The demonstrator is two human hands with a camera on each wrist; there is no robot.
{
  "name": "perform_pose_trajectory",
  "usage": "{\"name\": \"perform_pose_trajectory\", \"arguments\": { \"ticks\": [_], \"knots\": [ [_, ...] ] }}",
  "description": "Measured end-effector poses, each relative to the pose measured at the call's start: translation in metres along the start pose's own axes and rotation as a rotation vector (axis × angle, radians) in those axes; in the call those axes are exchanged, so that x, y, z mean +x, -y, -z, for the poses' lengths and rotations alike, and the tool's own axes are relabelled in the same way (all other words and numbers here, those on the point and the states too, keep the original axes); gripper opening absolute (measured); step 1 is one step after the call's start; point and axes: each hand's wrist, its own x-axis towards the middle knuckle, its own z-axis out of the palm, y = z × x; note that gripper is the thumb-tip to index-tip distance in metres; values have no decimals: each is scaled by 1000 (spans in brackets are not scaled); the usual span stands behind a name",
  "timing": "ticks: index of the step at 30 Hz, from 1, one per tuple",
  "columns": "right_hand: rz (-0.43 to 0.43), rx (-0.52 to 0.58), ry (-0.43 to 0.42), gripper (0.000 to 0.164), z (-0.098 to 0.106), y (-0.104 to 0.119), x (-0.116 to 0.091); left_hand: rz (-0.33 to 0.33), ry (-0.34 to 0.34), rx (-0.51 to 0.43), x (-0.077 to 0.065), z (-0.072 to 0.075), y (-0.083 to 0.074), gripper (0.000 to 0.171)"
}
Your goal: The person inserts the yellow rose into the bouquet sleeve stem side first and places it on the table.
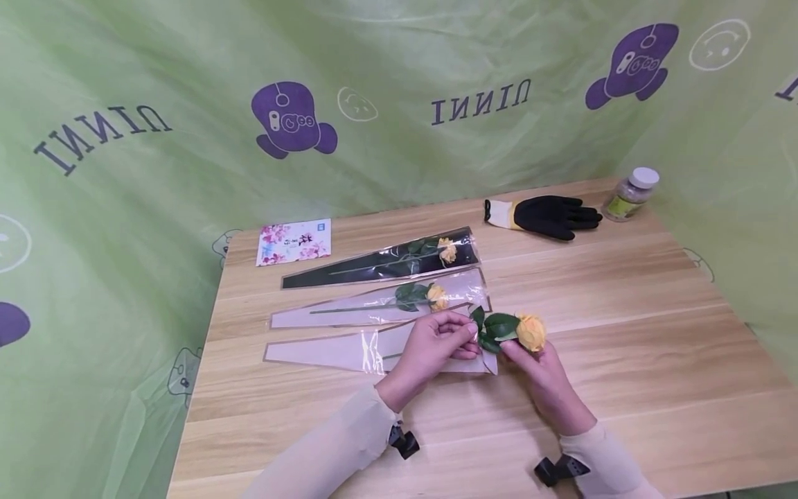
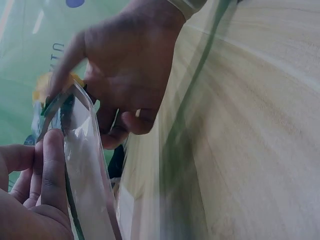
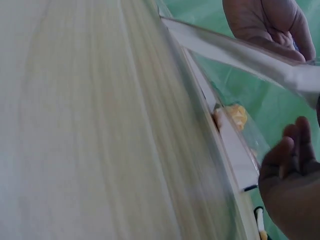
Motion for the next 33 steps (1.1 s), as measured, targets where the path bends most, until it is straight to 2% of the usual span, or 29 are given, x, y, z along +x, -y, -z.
{"name": "perform_pose_trajectory", "arguments": {
  "ticks": [4,7,9,15,21,27,33],
  "knots": [
    [55,165,205,56,8,1,1,12,-17,4,1,2,-2,20],
    [86,234,256,63,11,1,3,16,-19,4,0,3,-5,19],
    [71,239,253,59,12,1,4,14,-8,8,0,2,-6,19],
    [5,104,200,49,13,2,3,15,24,10,-3,1,-7,19],
    [39,20,206,45,15,4,4,22,16,9,-4,-1,-9,18],
    [106,-186,202,35,13,3,9,27,38,0,-7,-5,-11,16],
    [87,-238,110,28,11,0,10,19,42,14,-8,-6,-12,14]
  ]
}}
